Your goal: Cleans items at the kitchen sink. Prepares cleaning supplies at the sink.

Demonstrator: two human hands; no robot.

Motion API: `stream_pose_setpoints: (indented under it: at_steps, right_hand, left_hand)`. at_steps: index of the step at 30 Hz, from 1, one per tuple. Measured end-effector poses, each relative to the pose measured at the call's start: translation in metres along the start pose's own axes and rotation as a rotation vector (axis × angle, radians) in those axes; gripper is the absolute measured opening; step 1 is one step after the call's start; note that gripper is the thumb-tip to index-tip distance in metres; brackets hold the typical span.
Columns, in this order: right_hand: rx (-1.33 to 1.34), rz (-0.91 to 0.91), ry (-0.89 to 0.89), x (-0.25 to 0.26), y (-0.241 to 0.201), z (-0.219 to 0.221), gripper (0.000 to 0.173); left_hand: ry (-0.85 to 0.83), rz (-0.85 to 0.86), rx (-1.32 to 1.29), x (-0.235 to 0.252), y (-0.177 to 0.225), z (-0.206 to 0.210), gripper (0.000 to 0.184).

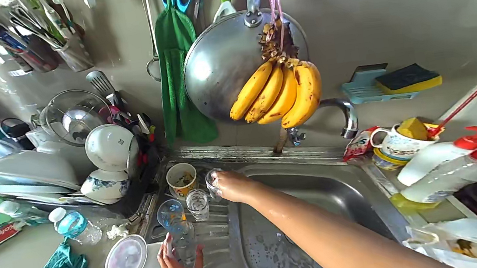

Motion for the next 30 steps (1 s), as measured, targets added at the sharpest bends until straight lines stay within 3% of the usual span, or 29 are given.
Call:
stream_pose_setpoints:
  at_steps: [2, 4, 7, 9, 11, 14, 17, 20, 21, 23, 25, 26, 28, 30]
  right_hand:
    - [0.046, -0.052, 0.039, 0.001, -0.003, -0.006, 0.034]
    - [0.105, -0.132, 0.192, -0.009, -0.007, -0.025, 0.03]
    - [0.052, -0.343, 0.665, -0.057, -0.017, -0.057, 0.017]
    - [0.044, -0.468, 0.866, -0.109, -0.029, -0.055, 0.015]
    - [0.109, -0.612, 0.902, -0.164, -0.048, -0.025, 0.014]
    - [0.246, -0.747, 0.849, -0.211, -0.061, 0.024, 0.015]
    - [0.532, -0.406, 0.974, -0.212, -0.011, 0.022, 0.019]
    - [0.918, -0.161, 0.912, -0.205, 0.046, 0.023, 0.033]
    - [1.032, -0.08, 0.887, -0.206, 0.059, 0.032, 0.037]
    - [1.013, 0.149, 0.898, -0.211, 0.075, 0.045, 0.036]
    - [0.615, 0.297, 0.792, -0.212, 0.068, 0.052, 0.034]
    - [0.439, 0.323, 0.778, -0.212, 0.063, 0.053, 0.034]
    - [0.509, 0.315, 0.824, -0.217, 0.069, 0.056, 0.036]
    - [0.997, 0.278, 0.91, -0.227, 0.093, 0.066, 0.035]
  left_hand:
    - [-0.011, 0.028, 0.0, 0.001, -0.003, 0.003, 0.089]
    - [-0.022, 0.069, 0.001, -0.001, -0.001, 0.004, 0.088]
    - [-0.061, 0.142, -0.038, -0.007, 0.017, 0.0, 0.09]
    - [-0.132, 0.119, -0.229, -0.01, 0.036, 0.004, 0.093]
    - [-0.282, -0.076, -0.539, -0.017, 0.057, 0.018, 0.081]
    - [-0.52, -0.561, -0.895, -0.049, 0.086, 0.05, 0.06]
    - [-0.783, -0.768, -1.064, -0.092, 0.118, 0.079, 0.053]
    - [-1.016, -0.729, -1.182, -0.118, 0.145, 0.096, 0.063]
    - [-1.046, -0.659, -1.118, -0.118, 0.148, 0.099, 0.076]
    - [-1.086, -0.262, -0.653, -0.109, 0.151, 0.108, 0.1]
    - [-1.084, 0.109, -0.04, -0.113, 0.154, 0.124, 0.107]
    - [-1.09, 0.153, 0.048, -0.119, 0.153, 0.129, 0.105]
    - [-1.106, 0.005, -0.202, -0.125, 0.15, 0.131, 0.105]
    - [-1.19, -0.441, -0.802, -0.135, 0.148, 0.123, 0.075]
Point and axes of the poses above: each hand's wrist, its own x-axis towards the middle knuckle, its own z-axis out of the palm, y = z × x, the point moved 8 cm from there along x, towards the middle knuckle, and after that the axes turned 4 degrees about x, right-handed, at the moved point
